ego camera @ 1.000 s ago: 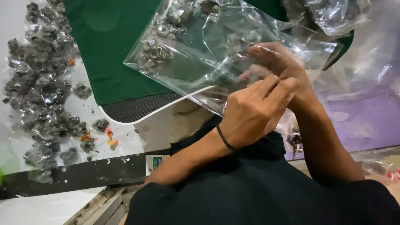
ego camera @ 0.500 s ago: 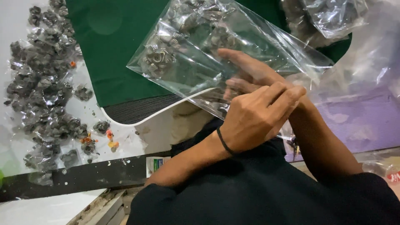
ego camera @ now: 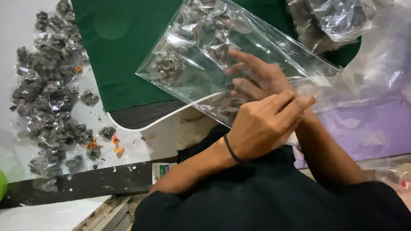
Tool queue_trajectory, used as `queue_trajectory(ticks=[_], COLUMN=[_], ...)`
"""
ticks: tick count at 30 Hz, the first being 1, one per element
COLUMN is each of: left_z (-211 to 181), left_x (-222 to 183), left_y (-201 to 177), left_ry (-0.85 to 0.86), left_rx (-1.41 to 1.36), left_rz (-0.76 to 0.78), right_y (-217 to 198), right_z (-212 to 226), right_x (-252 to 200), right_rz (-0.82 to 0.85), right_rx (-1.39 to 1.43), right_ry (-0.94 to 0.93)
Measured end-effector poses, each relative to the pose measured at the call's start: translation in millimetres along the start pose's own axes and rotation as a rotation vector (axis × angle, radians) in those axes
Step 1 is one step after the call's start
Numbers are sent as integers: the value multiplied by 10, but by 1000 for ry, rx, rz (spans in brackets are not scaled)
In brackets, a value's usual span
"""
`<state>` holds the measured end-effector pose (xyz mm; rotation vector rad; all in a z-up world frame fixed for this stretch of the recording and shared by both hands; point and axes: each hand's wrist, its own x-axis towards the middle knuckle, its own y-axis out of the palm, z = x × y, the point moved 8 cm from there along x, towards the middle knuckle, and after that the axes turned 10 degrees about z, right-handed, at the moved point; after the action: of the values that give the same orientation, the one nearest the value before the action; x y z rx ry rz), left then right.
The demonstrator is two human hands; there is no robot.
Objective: The person picks up metal parts from a pile on the left and places them into small plastic bags, eventually putting a filled bag into a larger plastic bag.
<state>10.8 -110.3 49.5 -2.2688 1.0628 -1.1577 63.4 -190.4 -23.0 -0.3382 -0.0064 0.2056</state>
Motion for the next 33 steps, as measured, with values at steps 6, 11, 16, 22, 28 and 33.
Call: queue_trajectory(ticks=[6,11,16,22,28,33], left_z=[-4,-34,-31,-21,441,1116], left_x=[27,34,38,45,80,277], left_y=[59,28,12,17,-277,-920], left_ry=[2,-11,-23,-16,-52,-140], left_rx=[23,1,-25,-37,63,536], left_rz=[-25,2,22,36,-72,-26], right_y=[45,93,112,26,-27,-26], right_z=[198,-178,-205,-49,-23,34], right_x=[-171,-5,176,281,277,286], right_rz=[-324,-177,-76,-80,-86,-80], right_rx=[-1162,-1158,-1131,-1035,-976,-1094], right_ry=[-355,-356,-229,-159,-261,-154])
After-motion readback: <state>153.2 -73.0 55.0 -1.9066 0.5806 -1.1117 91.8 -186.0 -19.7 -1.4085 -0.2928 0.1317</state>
